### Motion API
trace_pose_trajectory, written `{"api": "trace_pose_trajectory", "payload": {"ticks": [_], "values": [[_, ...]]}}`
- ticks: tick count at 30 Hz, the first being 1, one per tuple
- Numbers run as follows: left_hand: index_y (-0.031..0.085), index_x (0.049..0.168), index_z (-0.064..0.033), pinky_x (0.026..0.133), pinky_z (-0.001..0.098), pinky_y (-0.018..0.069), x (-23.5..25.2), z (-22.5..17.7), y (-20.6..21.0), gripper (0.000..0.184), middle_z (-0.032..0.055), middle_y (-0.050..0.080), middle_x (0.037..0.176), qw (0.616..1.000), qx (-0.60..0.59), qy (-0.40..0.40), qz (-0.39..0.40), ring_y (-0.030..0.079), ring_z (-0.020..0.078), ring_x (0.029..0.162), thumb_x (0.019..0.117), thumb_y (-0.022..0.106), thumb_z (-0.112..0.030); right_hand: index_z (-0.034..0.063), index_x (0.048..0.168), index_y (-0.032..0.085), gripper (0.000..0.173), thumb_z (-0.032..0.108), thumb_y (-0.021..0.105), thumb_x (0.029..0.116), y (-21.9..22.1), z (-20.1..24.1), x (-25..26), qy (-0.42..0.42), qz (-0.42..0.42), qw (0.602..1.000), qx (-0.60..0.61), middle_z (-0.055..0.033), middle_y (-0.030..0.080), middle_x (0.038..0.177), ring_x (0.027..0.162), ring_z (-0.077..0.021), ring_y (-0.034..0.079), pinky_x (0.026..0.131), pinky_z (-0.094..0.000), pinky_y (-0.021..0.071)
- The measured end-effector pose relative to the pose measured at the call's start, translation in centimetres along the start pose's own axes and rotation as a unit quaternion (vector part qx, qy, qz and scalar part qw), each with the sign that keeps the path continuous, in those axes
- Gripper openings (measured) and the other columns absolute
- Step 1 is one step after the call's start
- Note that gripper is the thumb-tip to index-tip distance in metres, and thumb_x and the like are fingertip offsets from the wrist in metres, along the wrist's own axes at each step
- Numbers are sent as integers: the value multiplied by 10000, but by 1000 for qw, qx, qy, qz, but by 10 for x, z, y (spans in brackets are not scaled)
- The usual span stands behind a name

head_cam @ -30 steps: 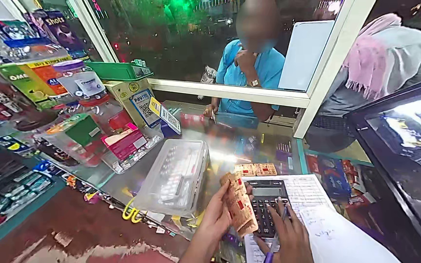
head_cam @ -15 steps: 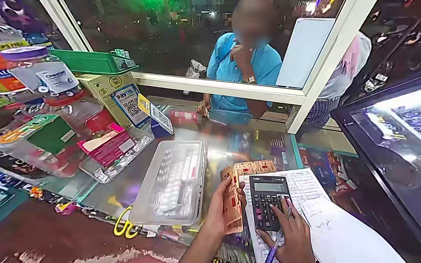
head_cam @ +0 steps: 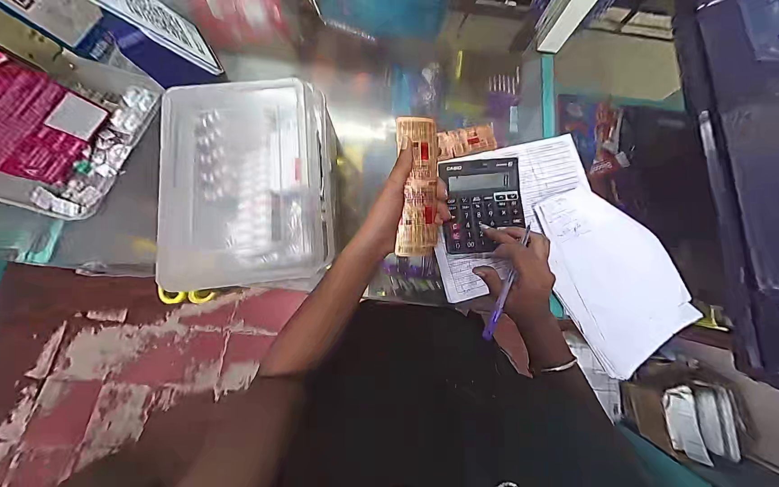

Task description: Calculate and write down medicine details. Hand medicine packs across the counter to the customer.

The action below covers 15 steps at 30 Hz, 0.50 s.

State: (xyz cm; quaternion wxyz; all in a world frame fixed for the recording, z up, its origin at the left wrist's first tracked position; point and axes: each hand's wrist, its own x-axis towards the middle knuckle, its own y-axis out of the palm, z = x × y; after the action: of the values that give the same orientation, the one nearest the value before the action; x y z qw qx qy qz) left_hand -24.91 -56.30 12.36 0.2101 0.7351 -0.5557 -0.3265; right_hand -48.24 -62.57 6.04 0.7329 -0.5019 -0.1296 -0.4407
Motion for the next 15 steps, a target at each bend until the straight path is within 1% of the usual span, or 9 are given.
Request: {"api": "trace_pose_trajectory", "payload": {"ticks": [1, 3, 4, 6, 7, 8, 9, 11, 15], "values": [[552, 1188, -121, 546, 271, 578, 2, 0, -1, 690, 43, 651, 759, 1000, -10, 1, 1, 653, 137, 601, 1055, 90, -615, 102, 928, 598, 473, 572, 586, 986, 0, 2, 1, -18, 15, 1000, 11, -73, 751, 1125, 1092, -221, 621, 983, -379, 399], [531, 1329, -124, 537, 272, 584, 1, 5, -7, 735, 51, 650, 769, 1000, -24, 2, 19, 658, 147, 597, 1050, 67, -622, 103, 895, 573, 498, 591, 559, 992, 1, 7, 2, -57, 40, 997, 16, -67, 746, 1142, 1112, -205, 613, 982, -358, 391], [524, 1354, -127, 538, 274, 587, 0, 7, -10, 758, 51, 649, 768, 999, -29, 2, 30, 660, 149, 597, 1042, 55, -634, 107, 875, 571, 510, 602, 549, 992, 3, 7, 2, -73, 49, 996, 9, -61, 747, 1158, 1127, -199, 615, 986, -352, 393], [543, 1342, -125, 526, 289, 584, -5, 8, -11, 810, 54, 649, 734, 998, -43, 4, 45, 656, 154, 580, 1020, 38, -670, 93, 862, 599, 535, 609, 543, 990, 8, 8, 4, -85, 75, 993, -13, -79, 742, 1187, 1131, -238, 610, 968, -385, 391], [564, 1329, -128, 519, 292, 581, -9, 8, -9, 841, 52, 648, 723, 998, -49, 3, 47, 650, 150, 565, 1003, 48, -705, 86, 847, 617, 551, 615, 548, 983, 10, 8, 5, -82, 86, 993, -22, -89, 746, 1184, 1124, -261, 618, 953, -407, 398], [588, 1306, -133, 505, 290, 575, -13, 9, -7, 858, 51, 638, 712, 998, -58, 1, 40, 637, 140, 542, 983, 87, -750, 89, 833, 618, 569, 633, 539, 977, 11, 8, 6, -77, 91, 992, -28, -90, 753, 1165, 1110, -270, 630, 936, -416, 409], [594, 1294, -140, 502, 288, 569, -16, 9, -5, 863, 49, 631, 711, 997, -63, -1, 38, 627, 135, 535, 968, 108, -774, 91, 829, 614, 578, 645, 533, 972, 11, 8, 5, -71, 94, 993, -28, -90, 757, 1148, 1111, -275, 634, 935, -414, 410], [593, 1304, -144, 511, 283, 570, -18, 9, -3, 854, 43, 631, 718, 997, -69, 3, 39, 624, 127, 537, 972, 116, -770, 91, 834, 612, 578, 647, 534, 971, 9, 7, 5, -68, 98, 993, -23, -90, 761, 1137, 1107, -273, 630, 939, -404, 403], [581, 1336, -126, 546, 317, 598, -18, 12, -9, 867, 70, 661, 763, 994, -73, 24, 72, 658, 160, 573, 972, 129, -771, 90, 835, 590, 570, 637, 527, 981, 8, 9, 6, -68, 97, 993, -16, -97, 756, 1134, 1087, -260, 624, 940, -382, 393]]}}
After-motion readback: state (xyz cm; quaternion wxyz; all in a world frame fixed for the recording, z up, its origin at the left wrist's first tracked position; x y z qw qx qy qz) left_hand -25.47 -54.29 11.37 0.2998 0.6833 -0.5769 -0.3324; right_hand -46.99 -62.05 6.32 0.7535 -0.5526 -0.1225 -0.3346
